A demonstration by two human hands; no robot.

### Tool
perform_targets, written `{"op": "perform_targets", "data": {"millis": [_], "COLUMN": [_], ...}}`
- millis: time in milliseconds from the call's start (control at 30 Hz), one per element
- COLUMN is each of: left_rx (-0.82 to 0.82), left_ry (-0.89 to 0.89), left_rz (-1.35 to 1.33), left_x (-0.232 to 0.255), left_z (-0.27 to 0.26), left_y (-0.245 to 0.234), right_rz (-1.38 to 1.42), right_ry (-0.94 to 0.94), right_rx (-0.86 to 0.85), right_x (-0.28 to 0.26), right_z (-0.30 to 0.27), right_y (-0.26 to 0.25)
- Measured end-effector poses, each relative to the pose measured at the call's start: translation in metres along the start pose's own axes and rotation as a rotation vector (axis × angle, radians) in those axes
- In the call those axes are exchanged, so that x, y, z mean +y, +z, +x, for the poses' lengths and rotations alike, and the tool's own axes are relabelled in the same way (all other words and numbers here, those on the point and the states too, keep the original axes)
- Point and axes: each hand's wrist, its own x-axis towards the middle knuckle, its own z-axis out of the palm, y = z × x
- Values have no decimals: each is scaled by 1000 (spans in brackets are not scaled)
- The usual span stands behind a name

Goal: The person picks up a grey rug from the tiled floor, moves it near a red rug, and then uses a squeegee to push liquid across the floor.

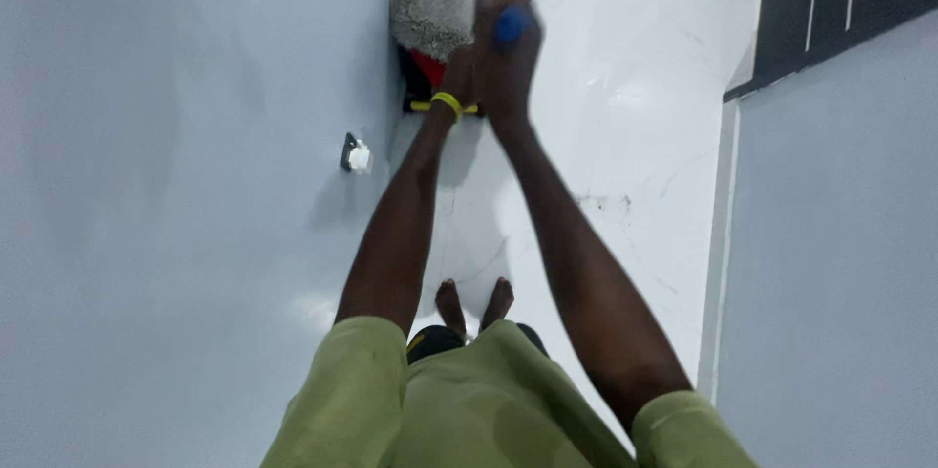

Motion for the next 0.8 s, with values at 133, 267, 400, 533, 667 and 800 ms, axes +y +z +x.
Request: {"op": "perform_targets", "data": {"millis": [133, 267, 400, 533, 667, 800], "left_rx": [-135, -63, -61, -130, -23, -103], "left_ry": [-255, -319, -306, -290, -37, -302], "left_rz": [61, 14, 24, 76, 23, 19], "left_x": [10, 21, 22, 21, 23, 9], "left_z": [-7, -42, -70, -57, -24, -39], "left_y": [-30, -28, -24, -25, -17, -12], "right_rz": [-20, -76, -91, 71, 148, -26], "right_ry": [12, 44, 137, 178, 10, -150], "right_rx": [-141, -262, -367, -259, -161, -193], "right_x": [15, 19, 25, 16, -2, 9], "right_z": [-7, -30, -32, 1, 12, -28], "right_y": [11, 15, 10, 7, -10, -6]}}
